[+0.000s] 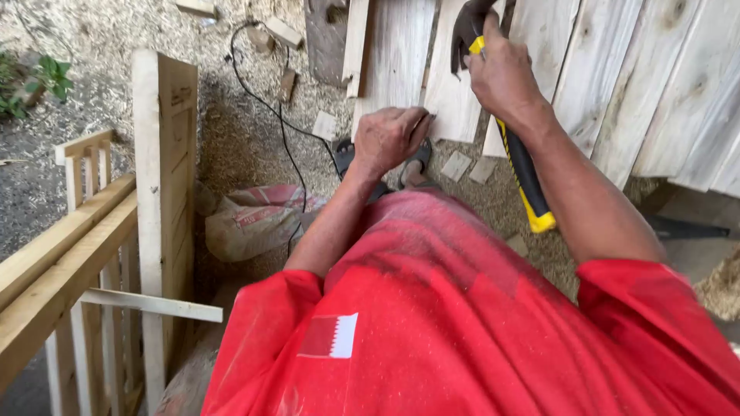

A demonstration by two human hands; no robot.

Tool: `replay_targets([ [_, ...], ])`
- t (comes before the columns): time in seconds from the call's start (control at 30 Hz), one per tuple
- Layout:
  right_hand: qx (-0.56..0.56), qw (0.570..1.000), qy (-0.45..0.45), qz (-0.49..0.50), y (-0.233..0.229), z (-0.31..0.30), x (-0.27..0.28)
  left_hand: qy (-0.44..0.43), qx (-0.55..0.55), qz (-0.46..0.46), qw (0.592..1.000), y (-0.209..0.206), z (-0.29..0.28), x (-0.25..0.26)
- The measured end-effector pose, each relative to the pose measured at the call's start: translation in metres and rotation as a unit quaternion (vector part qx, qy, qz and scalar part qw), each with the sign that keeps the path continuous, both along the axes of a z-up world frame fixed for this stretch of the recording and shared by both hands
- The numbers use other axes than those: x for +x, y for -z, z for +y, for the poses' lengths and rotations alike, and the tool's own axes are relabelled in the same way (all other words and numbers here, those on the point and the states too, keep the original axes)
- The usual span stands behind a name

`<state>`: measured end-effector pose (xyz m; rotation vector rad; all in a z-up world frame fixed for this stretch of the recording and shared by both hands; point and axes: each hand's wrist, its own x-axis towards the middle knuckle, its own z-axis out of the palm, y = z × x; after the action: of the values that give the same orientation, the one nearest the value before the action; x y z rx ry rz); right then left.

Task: The person hammers nails into wooden slats laid across a work surface, using a claw hammer. They retrieve nails from a yellow bucket, position each nail on a slat by hand, drive it in, and adjust a bar clamp holding the slats in place while working along the panel.

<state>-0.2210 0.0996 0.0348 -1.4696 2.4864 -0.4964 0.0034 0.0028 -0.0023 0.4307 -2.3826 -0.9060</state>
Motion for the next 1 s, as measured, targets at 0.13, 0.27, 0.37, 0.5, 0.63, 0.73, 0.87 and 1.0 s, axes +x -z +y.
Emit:
replay_targets([
  [0.13, 0.103, 0.982, 0.095, -0.129, -0.064, -0.020, 0.023, 0.006, -0.028, 0.006, 1.000, 0.010, -0.015, -0.006],
  [0.27, 0.133, 0.977, 0.061, -0.153, -0.018, 0.006, -0.013, -0.006, 0.006, 0.037, 0.999, 0.007, -0.004, 0.001],
  [0.37, 0.073, 0.992, -0.009, -0.104, -0.028, -0.024, 0.000, 0.002, 0.016, 0.027, 1.000, 0.003, -0.011, -0.001],
  [0.5, 0.095, 0.993, -0.064, -0.040, -0.041, -0.036, 0.005, 0.007, 0.043, 0.038, 0.998, 0.004, -0.010, -0.002],
  [0.63, 0.200, 0.975, -0.094, -0.019, -0.051, -0.029, 0.011, 0.006, 0.042, 0.030, 0.999, 0.001, -0.006, 0.002],
  [0.73, 0.266, 0.959, -0.098, -0.026, -0.066, -0.054, 0.006, -0.003, 0.047, 0.048, 0.998, 0.001, -0.012, 0.000],
  [0.87, 0.354, 0.929, -0.103, -0.026, -0.075, -0.060, 0.010, -0.007, 0.074, 0.047, 0.996, 0.002, -0.008, -0.001],
  [1.0, 0.332, 0.932, -0.149, -0.007, -0.070, -0.076, -0.002, -0.005, 0.079, 0.057, 0.995, 0.005, -0.012, 0.005],
])
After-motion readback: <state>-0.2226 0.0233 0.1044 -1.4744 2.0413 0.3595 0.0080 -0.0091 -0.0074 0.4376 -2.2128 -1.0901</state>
